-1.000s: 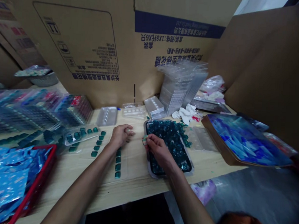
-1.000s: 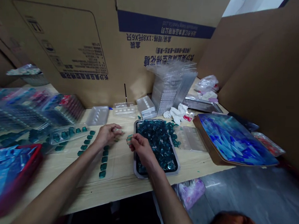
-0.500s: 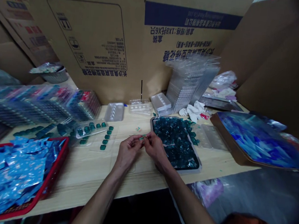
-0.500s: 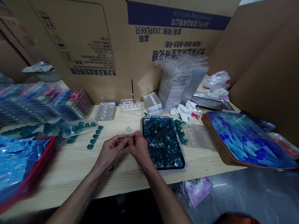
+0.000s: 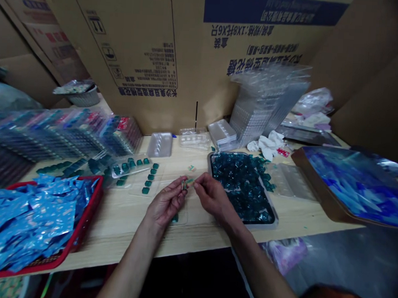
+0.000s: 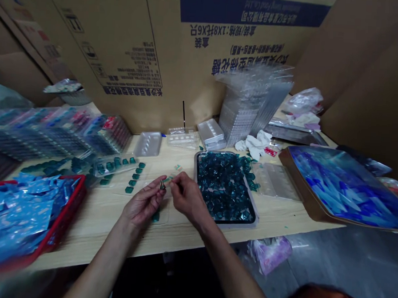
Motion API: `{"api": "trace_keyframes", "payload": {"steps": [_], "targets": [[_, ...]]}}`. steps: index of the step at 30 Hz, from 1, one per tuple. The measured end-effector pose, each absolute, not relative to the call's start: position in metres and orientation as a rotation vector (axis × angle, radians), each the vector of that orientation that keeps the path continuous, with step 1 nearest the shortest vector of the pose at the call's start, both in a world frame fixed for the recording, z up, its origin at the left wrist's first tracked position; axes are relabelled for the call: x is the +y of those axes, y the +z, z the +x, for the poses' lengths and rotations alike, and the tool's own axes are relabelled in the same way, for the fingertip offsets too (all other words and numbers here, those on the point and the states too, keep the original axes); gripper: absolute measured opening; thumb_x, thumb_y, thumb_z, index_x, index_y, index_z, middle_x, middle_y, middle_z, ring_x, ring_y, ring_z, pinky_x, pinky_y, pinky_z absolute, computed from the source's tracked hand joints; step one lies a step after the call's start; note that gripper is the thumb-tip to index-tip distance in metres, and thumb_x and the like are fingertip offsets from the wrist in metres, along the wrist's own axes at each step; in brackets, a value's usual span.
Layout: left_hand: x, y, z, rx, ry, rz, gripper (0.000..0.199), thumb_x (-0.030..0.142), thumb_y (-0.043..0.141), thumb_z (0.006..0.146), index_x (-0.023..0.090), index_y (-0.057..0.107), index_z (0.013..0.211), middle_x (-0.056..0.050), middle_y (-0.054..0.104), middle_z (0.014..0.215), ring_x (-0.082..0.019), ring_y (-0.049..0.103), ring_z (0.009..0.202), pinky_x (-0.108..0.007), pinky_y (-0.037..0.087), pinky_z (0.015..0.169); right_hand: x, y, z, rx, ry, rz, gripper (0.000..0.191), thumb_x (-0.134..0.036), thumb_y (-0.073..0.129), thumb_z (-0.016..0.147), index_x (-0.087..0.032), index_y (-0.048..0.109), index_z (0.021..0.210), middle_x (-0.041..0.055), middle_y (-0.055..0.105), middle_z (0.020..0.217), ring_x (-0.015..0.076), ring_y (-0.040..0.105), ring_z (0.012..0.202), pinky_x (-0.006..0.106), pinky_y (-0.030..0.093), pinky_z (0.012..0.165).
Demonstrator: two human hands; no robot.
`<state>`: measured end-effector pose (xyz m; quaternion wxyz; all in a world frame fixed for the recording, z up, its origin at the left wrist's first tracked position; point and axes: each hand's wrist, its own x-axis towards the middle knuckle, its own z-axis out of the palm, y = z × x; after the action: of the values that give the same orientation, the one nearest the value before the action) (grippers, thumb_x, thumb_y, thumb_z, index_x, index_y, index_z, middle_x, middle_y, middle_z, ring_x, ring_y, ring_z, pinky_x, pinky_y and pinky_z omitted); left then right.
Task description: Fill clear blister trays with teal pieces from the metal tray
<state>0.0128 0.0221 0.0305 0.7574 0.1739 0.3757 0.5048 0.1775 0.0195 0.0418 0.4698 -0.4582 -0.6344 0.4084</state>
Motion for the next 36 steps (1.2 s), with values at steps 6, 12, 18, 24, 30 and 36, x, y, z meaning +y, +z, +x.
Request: {"api": "trace_keyframes", "payload": {"steps": [6,12,18,24,30,36], "targets": [[0.010,0.034,0.027,1.088,1.260,0.682,0.034,0.026,0.086,0.066,0.014,0.076,0.096,-0.006,0.076,0.088,-0.009,0.068,0.068,-0.016,0.055,0.070,0.012,0.038,0.167,-1.718,0.710,-1.353,0.008,-0.025,0.048,0.086,-0.023,0.044,0.079,-0.0005,0.057,0.066,0.0153,0.054,0.059,0.026,0.034,0.058],[0.008,0.030,0.022,1.090,1.294,0.679,0.033,0.017,0.087,0.063,0.013,0.075,0.095,-0.006,0.076,0.085,-0.010,0.069,0.073,-0.015,0.055,0.072,0.021,0.028,0.169,-1.795,0.711,-1.421,0.008,-0.028,0.051,0.088,-0.022,0.048,0.084,0.0004,0.061,0.068,0.0159,0.058,0.059,0.025,0.035,0.058],[0.015,0.032,-0.018,0.787,1.235,0.249,0.039,0.000,0.061,0.081,0.020,0.066,0.115,-0.005,0.071,0.087,-0.007,0.068,0.069,-0.010,0.056,0.061,0.053,0.015,0.186,-2.004,0.368,-1.692,0.023,-0.012,0.042,0.091,-0.016,0.061,0.104,0.0101,0.068,0.096,0.0205,0.064,0.087,0.027,0.041,0.075],[0.007,0.035,-0.033,0.700,1.293,0.182,0.047,0.000,0.057,0.083,0.025,0.065,0.121,-0.004,0.070,0.086,-0.006,0.065,0.067,-0.008,0.055,0.060,0.090,-0.001,0.163,-2.461,0.097,-1.710,0.032,-0.003,0.042,0.086,-0.010,0.062,0.110,0.0170,0.062,0.107,0.0263,0.058,0.101,0.033,0.042,0.084],[0.004,0.034,-0.040,0.652,1.310,0.158,0.040,-0.001,0.056,0.081,0.021,0.069,0.112,-0.005,0.070,0.085,-0.006,0.063,0.067,-0.007,0.054,0.060,0.104,-0.004,0.144,-2.391,0.016,-1.833,0.030,-0.001,0.036,0.088,-0.005,0.060,0.104,0.0234,0.060,0.104,0.0294,0.058,0.098,0.036,0.043,0.079],[0.005,0.036,-0.038,0.727,1.281,0.309,0.032,0.002,0.070,0.073,0.017,0.071,0.100,-0.004,0.072,0.087,-0.009,0.069,0.076,-0.011,0.056,0.067,0.106,0.003,0.153,-2.362,0.032,-1.829,0.023,-0.005,0.040,0.090,-0.007,0.061,0.100,0.0211,0.064,0.099,0.0264,0.062,0.092,0.033,0.044,0.076]]}}
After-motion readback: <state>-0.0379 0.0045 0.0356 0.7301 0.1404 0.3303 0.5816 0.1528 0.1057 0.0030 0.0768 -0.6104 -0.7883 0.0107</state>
